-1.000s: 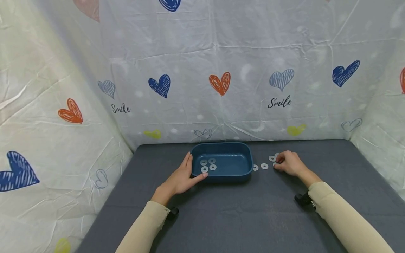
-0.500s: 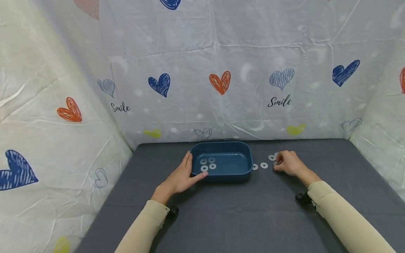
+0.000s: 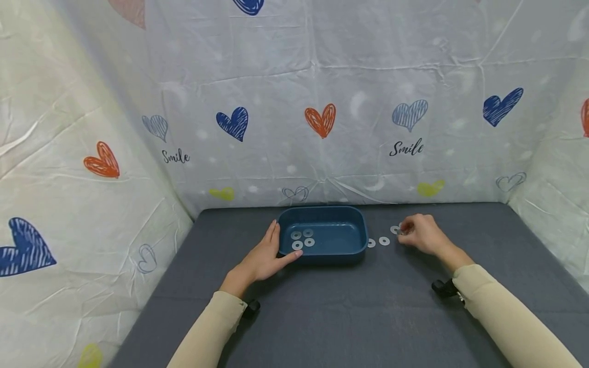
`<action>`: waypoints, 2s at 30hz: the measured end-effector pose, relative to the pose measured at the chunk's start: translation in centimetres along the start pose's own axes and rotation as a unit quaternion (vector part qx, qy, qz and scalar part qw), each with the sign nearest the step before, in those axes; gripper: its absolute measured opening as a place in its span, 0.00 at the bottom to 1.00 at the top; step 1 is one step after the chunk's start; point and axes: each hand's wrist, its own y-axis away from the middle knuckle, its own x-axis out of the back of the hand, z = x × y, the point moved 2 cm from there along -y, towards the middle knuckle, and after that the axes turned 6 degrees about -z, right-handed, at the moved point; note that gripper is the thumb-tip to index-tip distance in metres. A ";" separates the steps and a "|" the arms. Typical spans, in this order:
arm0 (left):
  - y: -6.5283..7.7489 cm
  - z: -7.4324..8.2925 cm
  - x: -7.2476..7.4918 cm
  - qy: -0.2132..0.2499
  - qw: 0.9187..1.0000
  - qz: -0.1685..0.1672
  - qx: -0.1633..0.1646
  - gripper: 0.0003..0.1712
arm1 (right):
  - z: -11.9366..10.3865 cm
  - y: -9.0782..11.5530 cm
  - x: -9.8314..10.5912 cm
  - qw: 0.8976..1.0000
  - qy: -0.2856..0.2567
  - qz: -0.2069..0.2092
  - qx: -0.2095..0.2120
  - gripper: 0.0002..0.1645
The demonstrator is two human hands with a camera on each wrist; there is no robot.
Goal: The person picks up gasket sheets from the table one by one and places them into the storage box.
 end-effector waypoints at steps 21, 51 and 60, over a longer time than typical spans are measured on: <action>0.2 0.2 0.1 0.003 1.000 -0.001 0.002 0.69 | -3.5 0.5 0.3 0.995 -0.029 0.061 0.068 0.09; 0.3 0.1 0.2 -0.003 1.000 -0.005 0.005 0.69 | -8.2 -2.1 -1.7 0.987 -0.071 0.050 0.134 0.09; 0.5 0.2 0.1 0.002 1.000 -0.007 0.006 0.70 | -9.1 -2.9 -2.9 0.985 -0.087 0.051 0.139 0.09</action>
